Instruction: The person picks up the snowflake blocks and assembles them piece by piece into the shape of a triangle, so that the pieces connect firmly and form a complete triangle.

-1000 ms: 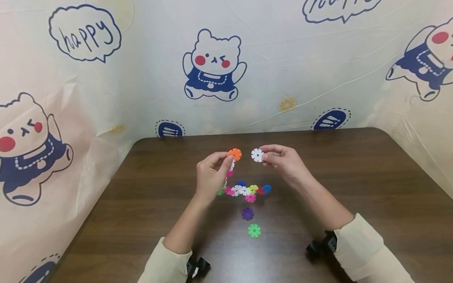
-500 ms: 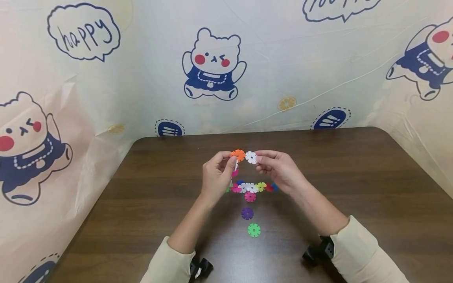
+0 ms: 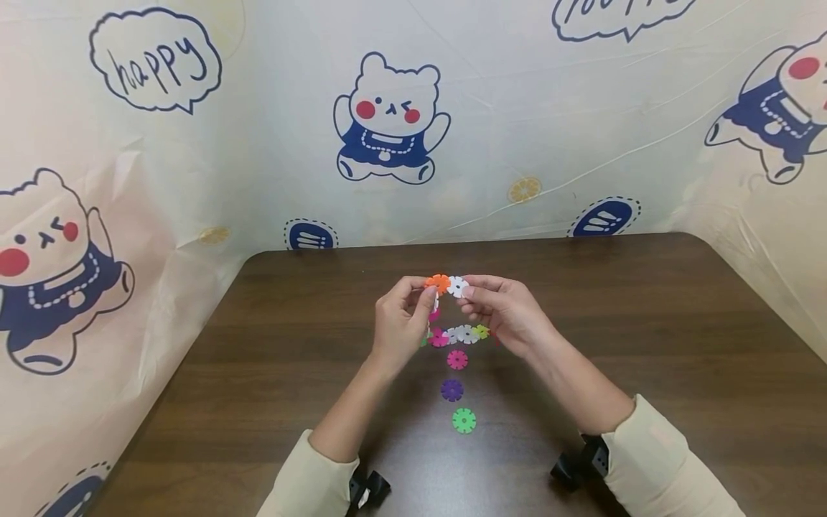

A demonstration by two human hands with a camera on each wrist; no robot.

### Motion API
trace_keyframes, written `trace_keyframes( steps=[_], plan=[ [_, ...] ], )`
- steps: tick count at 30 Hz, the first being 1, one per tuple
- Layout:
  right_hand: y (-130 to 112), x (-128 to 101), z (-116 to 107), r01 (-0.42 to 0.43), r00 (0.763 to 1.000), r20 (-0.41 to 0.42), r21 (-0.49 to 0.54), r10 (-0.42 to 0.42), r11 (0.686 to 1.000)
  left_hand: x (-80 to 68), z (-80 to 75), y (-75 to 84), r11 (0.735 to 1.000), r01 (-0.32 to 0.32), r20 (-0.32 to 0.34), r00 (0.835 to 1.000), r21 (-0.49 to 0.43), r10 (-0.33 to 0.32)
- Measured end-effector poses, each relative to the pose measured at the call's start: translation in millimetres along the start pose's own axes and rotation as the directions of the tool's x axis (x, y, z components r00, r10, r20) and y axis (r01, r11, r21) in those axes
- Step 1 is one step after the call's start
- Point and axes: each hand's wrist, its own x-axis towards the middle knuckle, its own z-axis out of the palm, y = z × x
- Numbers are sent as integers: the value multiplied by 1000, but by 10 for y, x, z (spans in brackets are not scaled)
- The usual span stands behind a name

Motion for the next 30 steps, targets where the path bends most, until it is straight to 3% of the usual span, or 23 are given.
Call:
trace_keyframes(
  steps=[14, 19, 30],
  plan=[
    [-30, 5, 11, 24, 999, -28, -27, -25, 999, -7, 8, 5, 998, 39, -6, 999, -47, -39],
    [-28, 7, 31, 29, 999, -13, -29, -29, 999, -6, 18, 3, 998, 8, -25, 1000, -65, -9],
    [-50, 31, 79, 69, 998, 15, -138, -68, 988, 48, -53, 48, 998, -31, -32, 999, -54, 29]
  ],
)
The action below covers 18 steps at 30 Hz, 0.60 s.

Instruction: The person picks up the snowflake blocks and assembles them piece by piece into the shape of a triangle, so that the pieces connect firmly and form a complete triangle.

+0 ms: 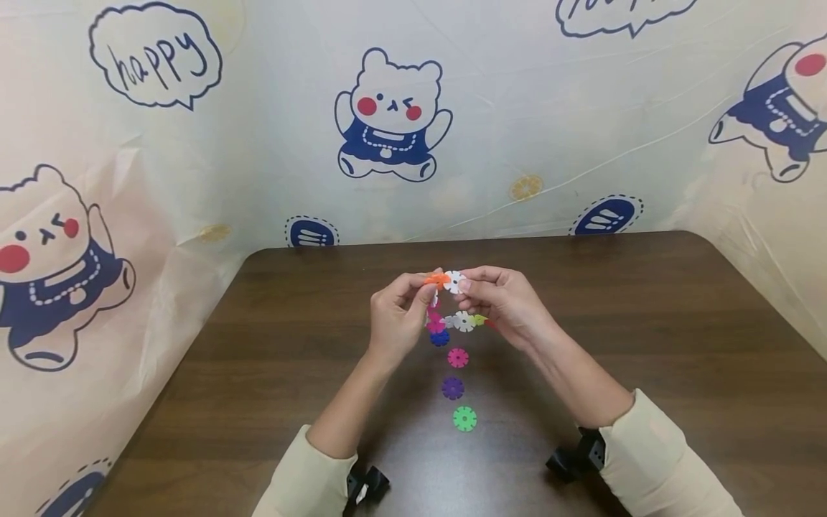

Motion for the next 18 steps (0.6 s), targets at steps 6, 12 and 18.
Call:
trace_keyframes(
  steps=[6, 12, 18],
  plan=[
    [24, 15, -53, -19, 1000, 22, -30, 19, 999, 3, -11, -7, 1000, 25, -6, 1000, 9, -25],
    [73, 39, -156, -21, 1000, -1, -122, 21, 992, 12, -56, -27, 998, 49, -55, 997, 30, -47],
    [168, 55, -295, -17, 995, 88, -302, 46, 953, 54, -113, -48, 996, 73, -150, 987, 44, -66]
  ],
)
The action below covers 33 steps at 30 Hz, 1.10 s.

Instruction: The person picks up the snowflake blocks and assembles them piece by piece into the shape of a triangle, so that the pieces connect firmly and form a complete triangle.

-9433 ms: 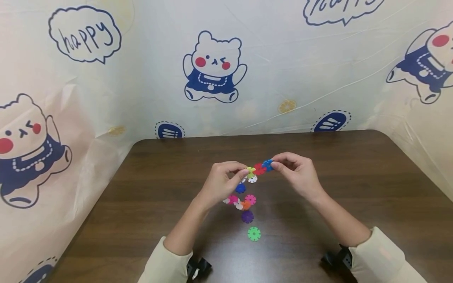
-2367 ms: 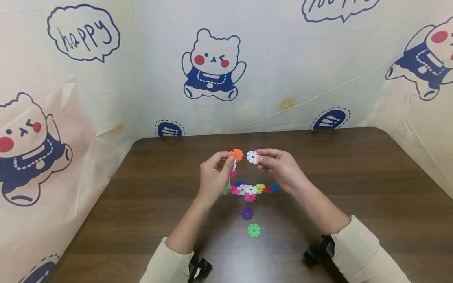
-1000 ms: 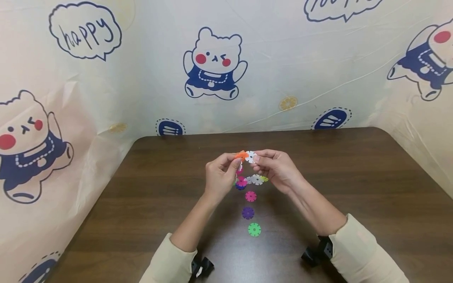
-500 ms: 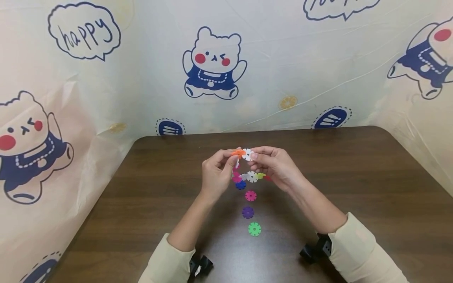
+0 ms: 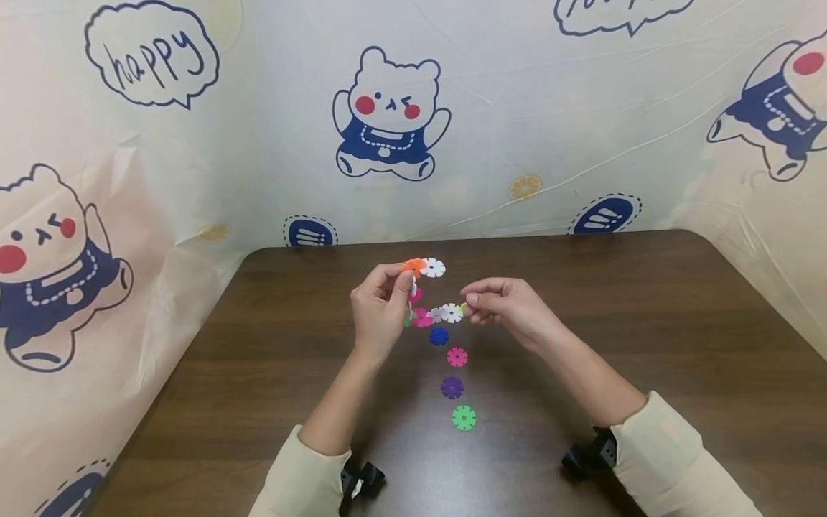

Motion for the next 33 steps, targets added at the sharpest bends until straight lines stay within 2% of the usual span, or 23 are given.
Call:
trace_keyframes(
  steps=[5, 13, 18, 24, 33],
  plan=[
    [128, 55, -54, -20, 992, 118, -212, 45, 977, 30, -16, -12, 1000, 26, -69, 997, -1, -26],
    [283, 146, -72, -3, 969, 226, -411, 105, 911, 54, -12, -18, 999, 35, -103, 994, -30, -38],
    [349, 192, -40, 31, 959, 256, -533, 126, 846, 73, -14, -15, 999, 35, -114, 993, -22, -37],
    [450, 243, -6, 62, 957, 253, -650, 139, 757, 72, -20, -17, 999, 37, -119, 992, -9, -38],
    [544, 285, 89, 86, 960, 245, -712, 133, 697, 68, -31, -19, 998, 55, -125, 991, 8, -53]
  ],
)
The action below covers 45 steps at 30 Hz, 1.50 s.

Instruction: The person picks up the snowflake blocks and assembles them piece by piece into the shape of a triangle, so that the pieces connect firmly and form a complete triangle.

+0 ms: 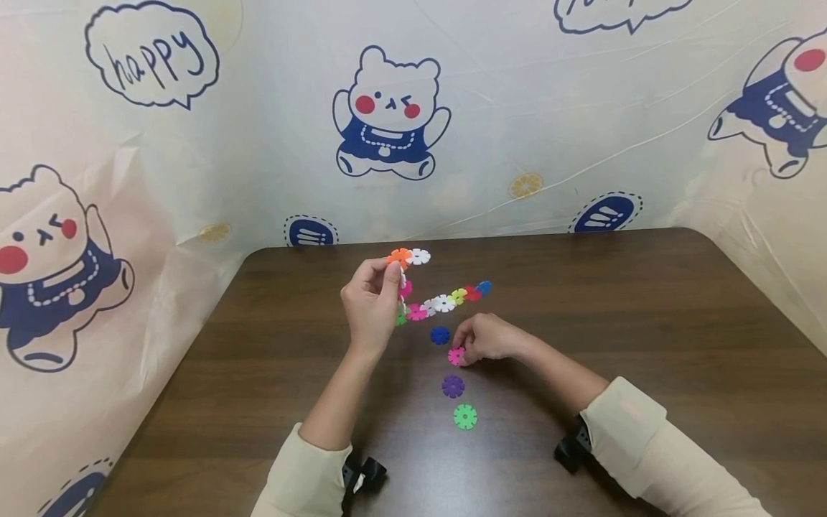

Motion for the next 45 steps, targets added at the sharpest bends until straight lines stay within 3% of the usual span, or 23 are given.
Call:
trace_keyframes(
  steps=[11, 27, 31, 34, 37, 40, 42, 45],
  plan=[
    [0, 43, 48, -30, 999, -38, -24, 29, 999, -1, -6, -16, 999, 26, -6, 1000, -25, -27],
    [29, -24, 19, 1, 998, -68, -18, -2, 1000, -6, -21, -50, 999, 33, -18, 999, -20, -33],
    [-6, -106, -55, 7, 999, -38, 28, -5, 1000, -7, -14, -47, 999, 26, -13, 1000, -28, -26],
    [-67, -189, -142, 9, 1000, -16, 122, -7, 992, -11, -7, -45, 999, 23, -9, 1000, -34, -24],
    [-145, -261, -240, 25, 999, -38, 255, -15, 967, -21, 3, -42, 999, 14, -7, 1000, -42, -14],
    [-228, -308, -331, 61, 992, -128, 412, -8, 909, -42, 20, -42, 999, -4, 8, 1000, -48, 4],
    [-280, -326, -381, 100, 976, -215, 507, 13, 856, -63, 32, -37, 999, -14, 29, 999, -42, 15],
    [-334, -344, -441, 169, 931, -359, 576, 61, 800, -94, 48, -23, 999, -25, 65, 998, -39, 27]
  ],
)
